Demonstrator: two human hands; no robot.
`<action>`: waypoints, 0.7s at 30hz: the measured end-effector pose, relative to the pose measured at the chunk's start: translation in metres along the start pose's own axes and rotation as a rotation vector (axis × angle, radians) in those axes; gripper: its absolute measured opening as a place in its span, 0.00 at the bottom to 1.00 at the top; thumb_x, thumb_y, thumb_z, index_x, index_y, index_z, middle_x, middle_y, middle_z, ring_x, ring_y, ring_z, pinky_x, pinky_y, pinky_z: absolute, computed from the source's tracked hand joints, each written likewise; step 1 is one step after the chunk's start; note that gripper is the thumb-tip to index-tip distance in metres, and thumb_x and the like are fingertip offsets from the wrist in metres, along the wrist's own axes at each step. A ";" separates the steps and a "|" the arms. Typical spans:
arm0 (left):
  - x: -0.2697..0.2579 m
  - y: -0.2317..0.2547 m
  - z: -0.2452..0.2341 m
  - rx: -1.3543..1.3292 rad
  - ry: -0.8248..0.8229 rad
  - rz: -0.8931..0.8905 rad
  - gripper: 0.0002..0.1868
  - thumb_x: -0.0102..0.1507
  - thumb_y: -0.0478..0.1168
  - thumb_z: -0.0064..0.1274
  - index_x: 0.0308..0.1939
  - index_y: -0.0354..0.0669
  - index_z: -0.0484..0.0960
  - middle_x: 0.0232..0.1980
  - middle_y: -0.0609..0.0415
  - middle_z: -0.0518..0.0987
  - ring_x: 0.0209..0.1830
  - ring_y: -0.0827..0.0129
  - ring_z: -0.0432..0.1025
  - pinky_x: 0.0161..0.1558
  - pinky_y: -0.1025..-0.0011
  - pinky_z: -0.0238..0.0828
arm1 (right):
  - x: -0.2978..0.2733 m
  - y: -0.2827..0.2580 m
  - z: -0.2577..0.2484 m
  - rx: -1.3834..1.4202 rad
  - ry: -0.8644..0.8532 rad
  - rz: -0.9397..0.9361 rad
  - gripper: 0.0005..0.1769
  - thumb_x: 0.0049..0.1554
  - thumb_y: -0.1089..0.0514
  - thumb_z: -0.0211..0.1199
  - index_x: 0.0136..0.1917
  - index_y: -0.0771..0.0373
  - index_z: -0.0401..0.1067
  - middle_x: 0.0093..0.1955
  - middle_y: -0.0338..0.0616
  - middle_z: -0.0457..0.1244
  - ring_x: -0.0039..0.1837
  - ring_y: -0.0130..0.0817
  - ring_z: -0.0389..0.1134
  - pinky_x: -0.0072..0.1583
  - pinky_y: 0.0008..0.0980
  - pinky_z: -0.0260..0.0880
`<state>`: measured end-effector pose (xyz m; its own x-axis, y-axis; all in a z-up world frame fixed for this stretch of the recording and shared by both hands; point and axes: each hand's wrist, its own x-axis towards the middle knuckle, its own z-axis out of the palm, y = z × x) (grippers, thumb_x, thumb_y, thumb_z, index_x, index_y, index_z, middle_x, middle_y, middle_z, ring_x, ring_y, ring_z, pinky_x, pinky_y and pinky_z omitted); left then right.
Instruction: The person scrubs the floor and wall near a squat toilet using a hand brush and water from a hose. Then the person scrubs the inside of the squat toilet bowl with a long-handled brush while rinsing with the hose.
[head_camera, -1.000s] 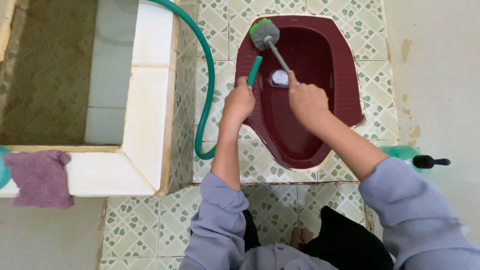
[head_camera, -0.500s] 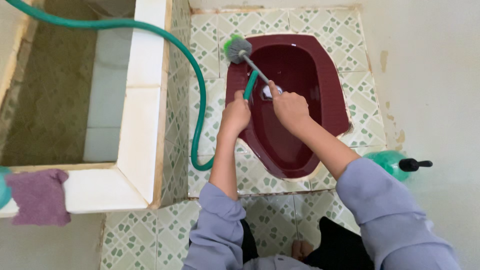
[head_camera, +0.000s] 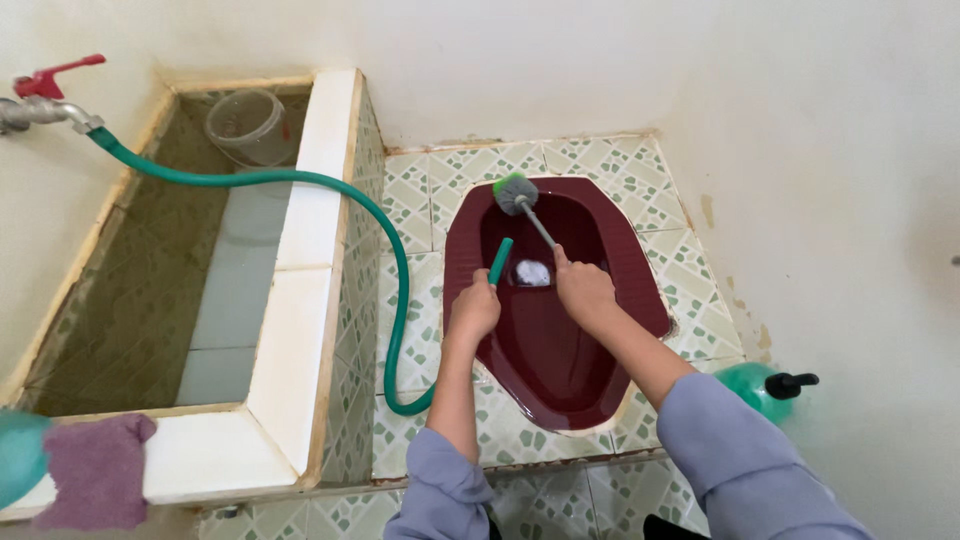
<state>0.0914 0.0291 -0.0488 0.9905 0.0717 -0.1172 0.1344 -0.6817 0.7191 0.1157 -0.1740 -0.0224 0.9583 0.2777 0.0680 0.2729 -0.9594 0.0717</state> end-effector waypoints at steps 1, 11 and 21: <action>-0.001 0.002 -0.002 -0.005 -0.004 -0.007 0.22 0.71 0.44 0.36 0.68 0.42 0.66 0.52 0.30 0.80 0.54 0.34 0.74 0.58 0.45 0.67 | 0.004 -0.002 -0.002 0.039 0.019 0.022 0.36 0.58 0.65 0.52 0.80 0.62 0.54 0.40 0.53 0.70 0.42 0.49 0.74 0.42 0.47 0.75; -0.018 0.024 0.002 0.003 -0.049 -0.016 0.22 0.71 0.44 0.35 0.69 0.43 0.65 0.53 0.30 0.80 0.56 0.34 0.74 0.59 0.45 0.67 | 0.000 -0.002 0.005 0.001 -0.015 0.023 0.33 0.63 0.64 0.48 0.81 0.60 0.52 0.43 0.54 0.71 0.44 0.49 0.75 0.43 0.47 0.76; -0.028 0.037 0.001 -0.014 -0.057 0.017 0.21 0.71 0.43 0.36 0.68 0.45 0.67 0.52 0.30 0.81 0.55 0.35 0.75 0.57 0.45 0.68 | -0.010 -0.016 0.005 0.046 -0.036 0.018 0.33 0.63 0.63 0.48 0.80 0.57 0.54 0.45 0.55 0.71 0.47 0.51 0.75 0.46 0.49 0.77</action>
<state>0.0689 0.0014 -0.0200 0.9895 0.0179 -0.1431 0.1179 -0.6724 0.7308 0.1025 -0.1614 -0.0290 0.9654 0.2587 0.0332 0.2580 -0.9658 0.0248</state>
